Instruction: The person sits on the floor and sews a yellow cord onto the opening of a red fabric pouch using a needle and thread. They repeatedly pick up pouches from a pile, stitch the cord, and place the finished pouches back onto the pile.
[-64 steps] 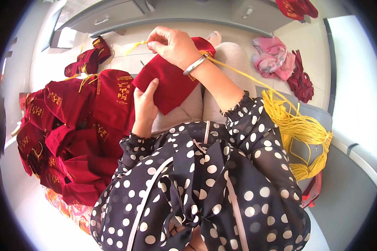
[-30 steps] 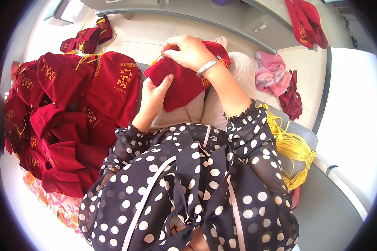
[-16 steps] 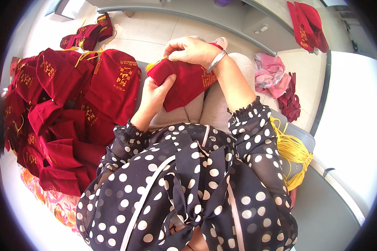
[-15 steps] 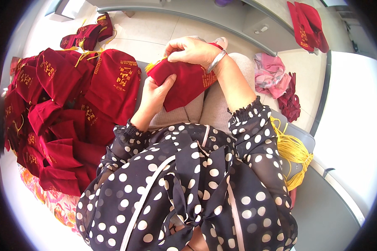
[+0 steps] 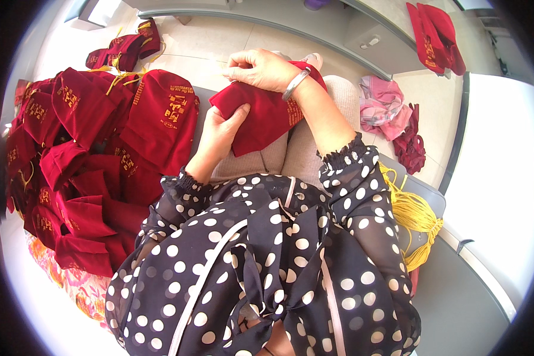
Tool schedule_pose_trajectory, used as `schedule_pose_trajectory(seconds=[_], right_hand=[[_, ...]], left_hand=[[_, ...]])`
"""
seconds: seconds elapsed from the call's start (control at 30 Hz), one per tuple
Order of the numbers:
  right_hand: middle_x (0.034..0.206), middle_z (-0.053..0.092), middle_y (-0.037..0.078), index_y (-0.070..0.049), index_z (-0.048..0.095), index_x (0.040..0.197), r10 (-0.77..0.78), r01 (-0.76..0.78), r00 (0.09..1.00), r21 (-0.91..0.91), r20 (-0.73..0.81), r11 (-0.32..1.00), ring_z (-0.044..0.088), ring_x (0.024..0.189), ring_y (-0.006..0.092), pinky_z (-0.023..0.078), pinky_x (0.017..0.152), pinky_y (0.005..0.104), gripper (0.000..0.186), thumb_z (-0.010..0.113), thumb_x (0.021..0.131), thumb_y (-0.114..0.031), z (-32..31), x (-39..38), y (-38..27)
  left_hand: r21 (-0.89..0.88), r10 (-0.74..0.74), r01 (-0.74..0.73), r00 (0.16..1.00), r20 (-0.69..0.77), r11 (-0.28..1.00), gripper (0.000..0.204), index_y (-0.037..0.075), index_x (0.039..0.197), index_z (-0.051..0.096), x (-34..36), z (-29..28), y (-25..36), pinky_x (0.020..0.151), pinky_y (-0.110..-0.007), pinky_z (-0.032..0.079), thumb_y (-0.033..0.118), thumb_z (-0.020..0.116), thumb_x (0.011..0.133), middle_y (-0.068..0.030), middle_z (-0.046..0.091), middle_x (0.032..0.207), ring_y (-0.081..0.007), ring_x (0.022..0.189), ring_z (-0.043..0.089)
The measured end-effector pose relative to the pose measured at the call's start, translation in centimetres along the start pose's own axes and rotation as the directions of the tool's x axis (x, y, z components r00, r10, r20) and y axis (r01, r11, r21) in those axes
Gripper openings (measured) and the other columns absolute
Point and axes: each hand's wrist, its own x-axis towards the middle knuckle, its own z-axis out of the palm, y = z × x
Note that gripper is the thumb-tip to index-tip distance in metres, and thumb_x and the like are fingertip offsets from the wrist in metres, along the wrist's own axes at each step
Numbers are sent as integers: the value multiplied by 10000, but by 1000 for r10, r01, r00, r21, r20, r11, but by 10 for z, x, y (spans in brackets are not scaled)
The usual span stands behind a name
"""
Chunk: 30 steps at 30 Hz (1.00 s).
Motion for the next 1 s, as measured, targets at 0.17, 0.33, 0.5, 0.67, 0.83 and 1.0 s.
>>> schedule_pose_trajectory(seconds=[0.17, 0.33, 0.5, 0.67, 0.83, 1.0], right_hand=[[751, 551, -51, -43, 619, 857, -60, 64, 995, 43, -76, 997, 475, 719, 41, 410, 661, 204, 231, 580, 922, -261, -3, 1, -5], [753, 554, -35, -35, 619, 918, -60, 68, 990, 61, -126, 996, 496, 714, 64, 431, 647, 226, 234, 591, 917, -267, -5, 6, -2], [763, 591, 58, -57, 616, 930, -237, 113, 836, -266, -496, 957, 583, 713, 177, 470, 663, 283, 207, 645, 862, -250, 7, -6, -2], [715, 552, 99, -37, 556, 784, -388, 47, 690, -497, -611, 866, 569, 642, 285, 437, 573, 380, 185, 640, 857, -184, 22, -68, -10], [672, 577, 111, -34, 552, 754, -97, -139, 876, -441, -472, 887, 597, 620, 297, 461, 542, 366, 261, 607, 882, -255, 74, -129, 1], [626, 619, 98, -17, 598, 826, 242, -225, 912, 88, -331, 970, 631, 580, 200, 471, 536, 300, 188, 559, 909, -182, 83, -133, 3]], left_hand=[[25, -17, 17, 1000, 10, 1000, 234, 8, 1121, 588, 1, -2, -3, 795, -234, 471, 92, 578, 903, -1, 628, 994, -61, 892, 566], [-44, -22, 22, 1000, 1, 999, 241, 3, 1126, 584, 2, 0, -1, 799, -238, 476, 87, 583, 900, -10, 630, 1010, -69, 899, 573], [-177, -23, 13, 998, -57, 984, 246, 10, 1131, 585, 3, 1, -6, 802, -249, 489, 63, 590, 890, -21, 638, 1024, -85, 907, 594], [-295, -71, 39, 993, -99, 955, 234, -9, 1101, 584, 5, 0, 14, 762, -248, 501, 56, 592, 877, -32, 638, 1002, -90, 880, 599], [-325, -79, 47, 993, -86, 945, 200, 16, 1075, 600, 13, 3, 15, 763, -254, 516, 43, 602, 877, -32, 646, 998, -104, 883, 618], [-379, -52, 14, 994, -91, 925, 195, 22, 1067, 602, 18, 13, 25, 759, -258, 521, 42, 605, 872, -36, 647, 991, -114, 879, 624]])
